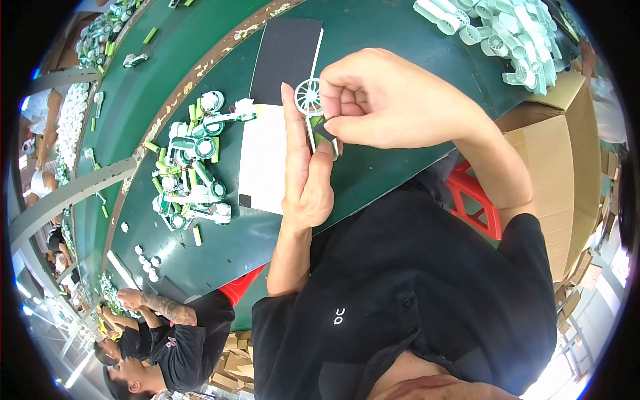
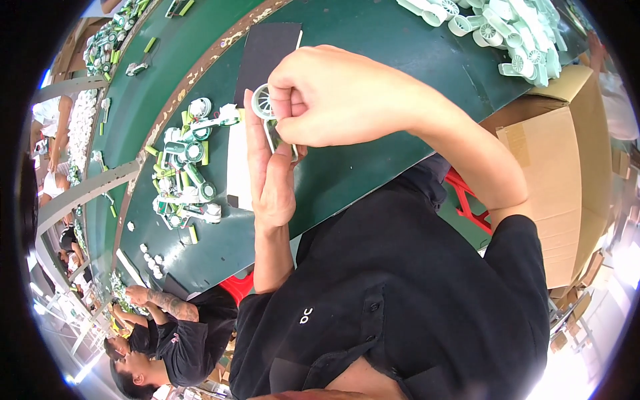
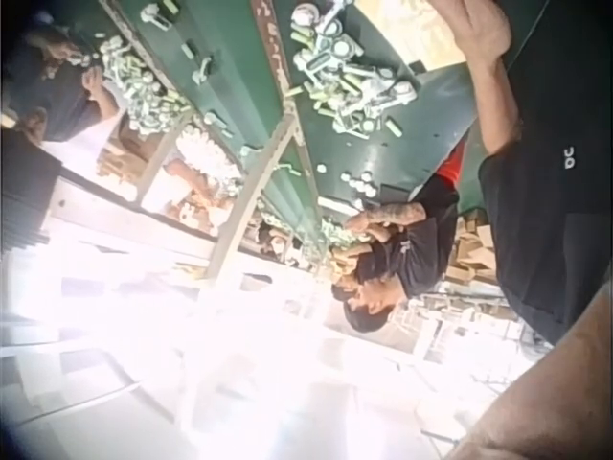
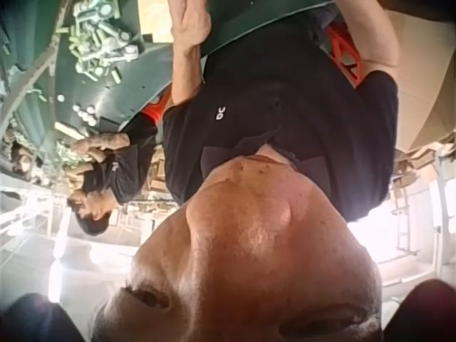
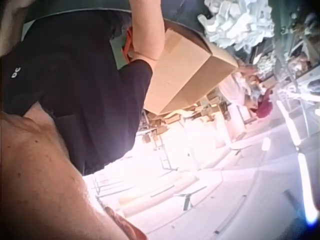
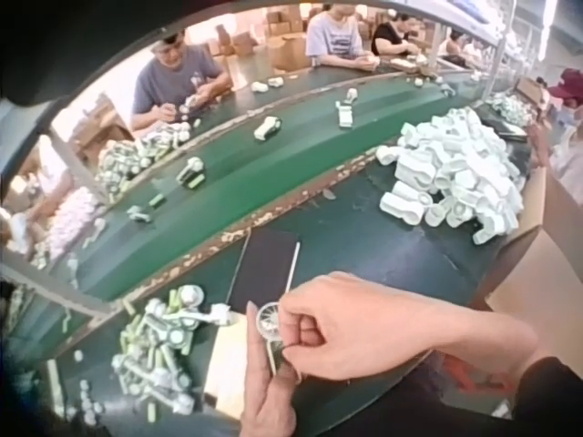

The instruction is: The person assembles components of portable hand fans by hand, combining fan motors, fan blades, and plastic components into hand fan casings.

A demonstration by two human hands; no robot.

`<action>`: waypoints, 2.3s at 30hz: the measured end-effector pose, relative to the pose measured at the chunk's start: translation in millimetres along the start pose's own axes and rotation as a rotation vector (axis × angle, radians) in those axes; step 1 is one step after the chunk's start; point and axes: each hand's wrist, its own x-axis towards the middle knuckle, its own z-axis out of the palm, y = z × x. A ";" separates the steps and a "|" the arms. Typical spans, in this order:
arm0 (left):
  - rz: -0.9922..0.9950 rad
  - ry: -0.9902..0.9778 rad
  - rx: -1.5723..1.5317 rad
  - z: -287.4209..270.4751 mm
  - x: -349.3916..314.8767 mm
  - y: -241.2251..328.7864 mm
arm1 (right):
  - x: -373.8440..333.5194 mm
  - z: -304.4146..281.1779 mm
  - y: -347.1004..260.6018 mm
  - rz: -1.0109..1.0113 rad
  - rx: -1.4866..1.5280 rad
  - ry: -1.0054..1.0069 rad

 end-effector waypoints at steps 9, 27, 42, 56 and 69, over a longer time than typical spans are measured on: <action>-0.021 -0.062 -0.245 0.6 3.1 7.6 | -13.8 31.5 46.1 -0.632 0.189 0.613; -0.037 -0.127 -0.200 -0.9 -3.4 9.2 | -12.9 26.6 41.8 -0.817 -0.257 0.590; -0.010 0.015 -0.121 14.8 -5.2 7.2 | -25.9 8.0 23.4 -0.693 -0.101 0.517; 0.064 -0.072 0.252 14.2 -4.8 -3.7 | -17.3 -11.3 -16.1 -0.092 -0.198 0.037; 0.139 -0.051 0.335 12.4 -2.0 -4.3 | -13.2 -8.1 -18.4 0.026 -0.129 -0.057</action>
